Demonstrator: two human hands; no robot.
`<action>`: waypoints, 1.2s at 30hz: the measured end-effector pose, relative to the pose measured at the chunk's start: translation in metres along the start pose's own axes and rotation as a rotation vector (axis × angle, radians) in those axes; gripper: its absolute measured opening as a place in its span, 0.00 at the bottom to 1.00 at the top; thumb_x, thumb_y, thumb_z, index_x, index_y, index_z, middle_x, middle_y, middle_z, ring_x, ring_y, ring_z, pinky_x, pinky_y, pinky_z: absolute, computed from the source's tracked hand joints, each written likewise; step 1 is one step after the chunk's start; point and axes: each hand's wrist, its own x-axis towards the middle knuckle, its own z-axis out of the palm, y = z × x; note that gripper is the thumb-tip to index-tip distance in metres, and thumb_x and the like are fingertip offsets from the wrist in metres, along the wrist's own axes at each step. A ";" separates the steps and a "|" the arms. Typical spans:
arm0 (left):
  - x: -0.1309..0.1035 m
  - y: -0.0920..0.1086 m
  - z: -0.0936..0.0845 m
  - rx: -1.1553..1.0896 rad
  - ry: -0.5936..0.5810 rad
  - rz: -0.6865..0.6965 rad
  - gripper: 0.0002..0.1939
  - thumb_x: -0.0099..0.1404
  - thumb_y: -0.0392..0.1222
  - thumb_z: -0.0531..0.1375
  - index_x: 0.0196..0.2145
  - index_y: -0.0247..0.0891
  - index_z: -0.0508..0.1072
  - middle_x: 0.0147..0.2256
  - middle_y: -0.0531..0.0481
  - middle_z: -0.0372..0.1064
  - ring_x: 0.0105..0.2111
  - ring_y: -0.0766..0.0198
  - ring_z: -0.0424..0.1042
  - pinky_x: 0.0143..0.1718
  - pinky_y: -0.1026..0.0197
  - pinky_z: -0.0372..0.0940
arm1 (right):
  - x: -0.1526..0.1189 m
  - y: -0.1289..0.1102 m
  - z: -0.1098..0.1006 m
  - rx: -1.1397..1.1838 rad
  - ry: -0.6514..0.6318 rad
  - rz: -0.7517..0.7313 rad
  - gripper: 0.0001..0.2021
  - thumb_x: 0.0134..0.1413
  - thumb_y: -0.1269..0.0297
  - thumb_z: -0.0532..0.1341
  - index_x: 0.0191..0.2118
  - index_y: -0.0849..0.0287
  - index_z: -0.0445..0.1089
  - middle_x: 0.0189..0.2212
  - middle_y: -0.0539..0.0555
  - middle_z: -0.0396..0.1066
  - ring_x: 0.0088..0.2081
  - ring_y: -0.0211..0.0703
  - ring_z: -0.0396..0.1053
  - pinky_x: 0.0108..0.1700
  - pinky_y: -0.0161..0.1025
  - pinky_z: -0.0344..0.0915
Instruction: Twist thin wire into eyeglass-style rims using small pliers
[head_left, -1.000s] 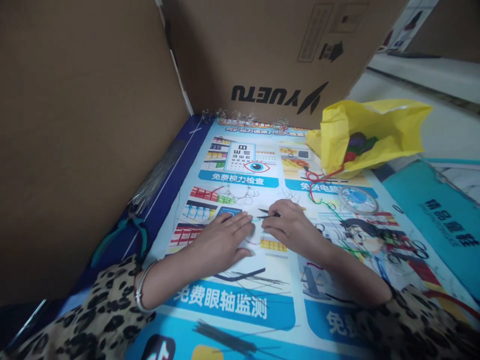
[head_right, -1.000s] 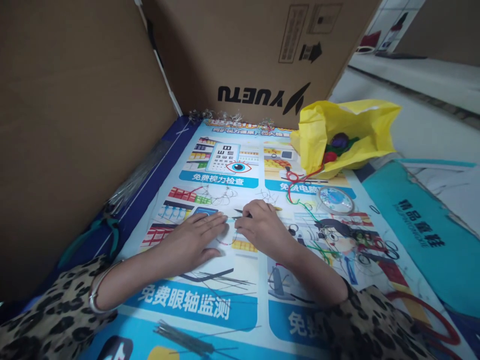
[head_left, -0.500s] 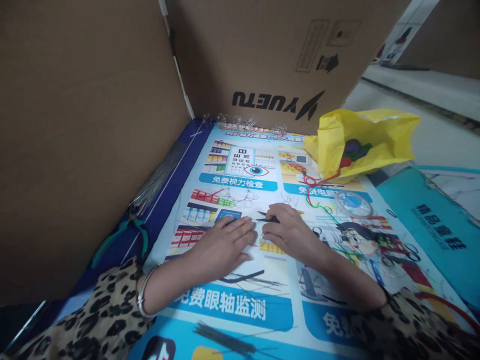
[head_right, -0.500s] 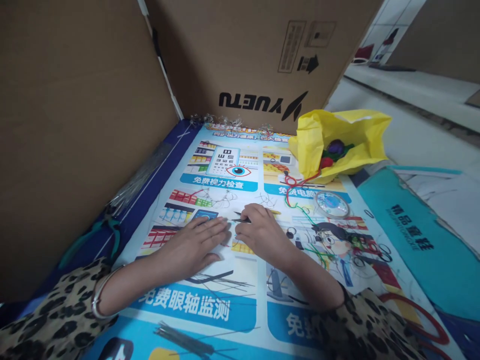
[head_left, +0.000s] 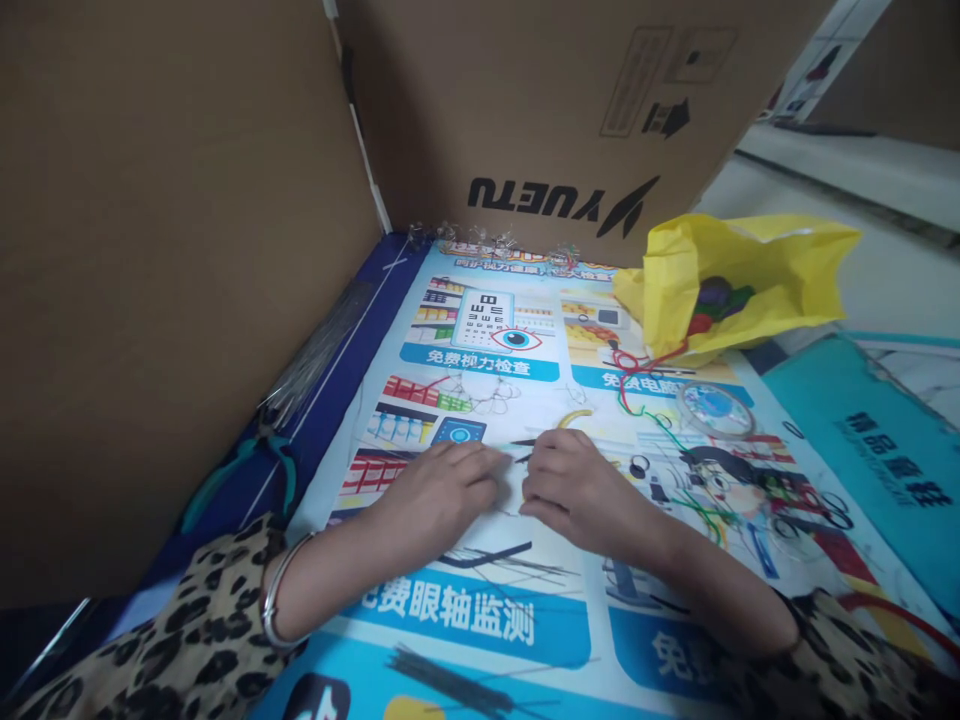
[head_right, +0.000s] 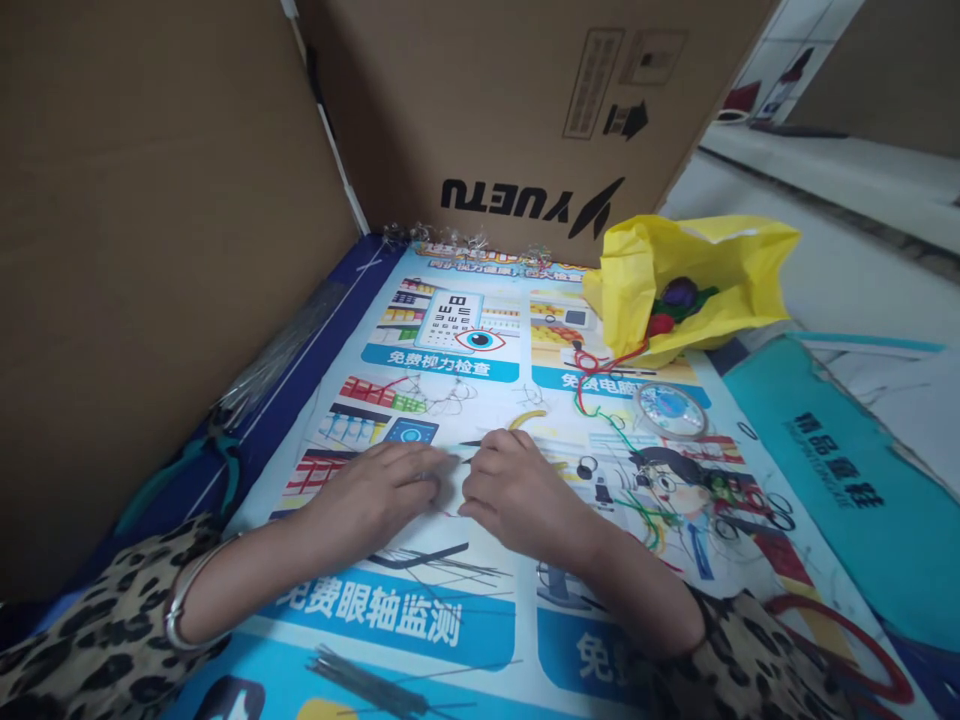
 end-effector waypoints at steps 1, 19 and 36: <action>0.000 0.001 -0.002 0.010 -0.009 -0.012 0.09 0.66 0.36 0.51 0.35 0.36 0.70 0.52 0.47 0.63 0.49 0.56 0.63 0.44 0.52 0.62 | 0.000 -0.002 0.000 0.027 0.000 -0.011 0.11 0.56 0.58 0.55 0.29 0.56 0.70 0.28 0.52 0.68 0.41 0.44 0.59 0.45 0.43 0.52; -0.002 0.000 -0.003 -0.025 -0.055 0.065 0.13 0.66 0.32 0.49 0.46 0.35 0.67 0.48 0.45 0.66 0.47 0.58 0.64 0.45 0.55 0.64 | 0.000 0.024 0.012 -0.176 0.066 0.071 0.12 0.57 0.69 0.52 0.45 0.57 0.67 0.40 0.56 0.69 0.45 0.45 0.61 0.46 0.43 0.54; 0.001 -0.012 0.002 -0.025 0.009 0.097 0.13 0.67 0.34 0.49 0.46 0.37 0.67 0.50 0.47 0.65 0.50 0.60 0.62 0.49 0.56 0.63 | 0.006 0.022 0.003 -0.290 0.158 0.267 0.11 0.57 0.65 0.53 0.42 0.60 0.70 0.37 0.57 0.69 0.41 0.47 0.61 0.42 0.42 0.53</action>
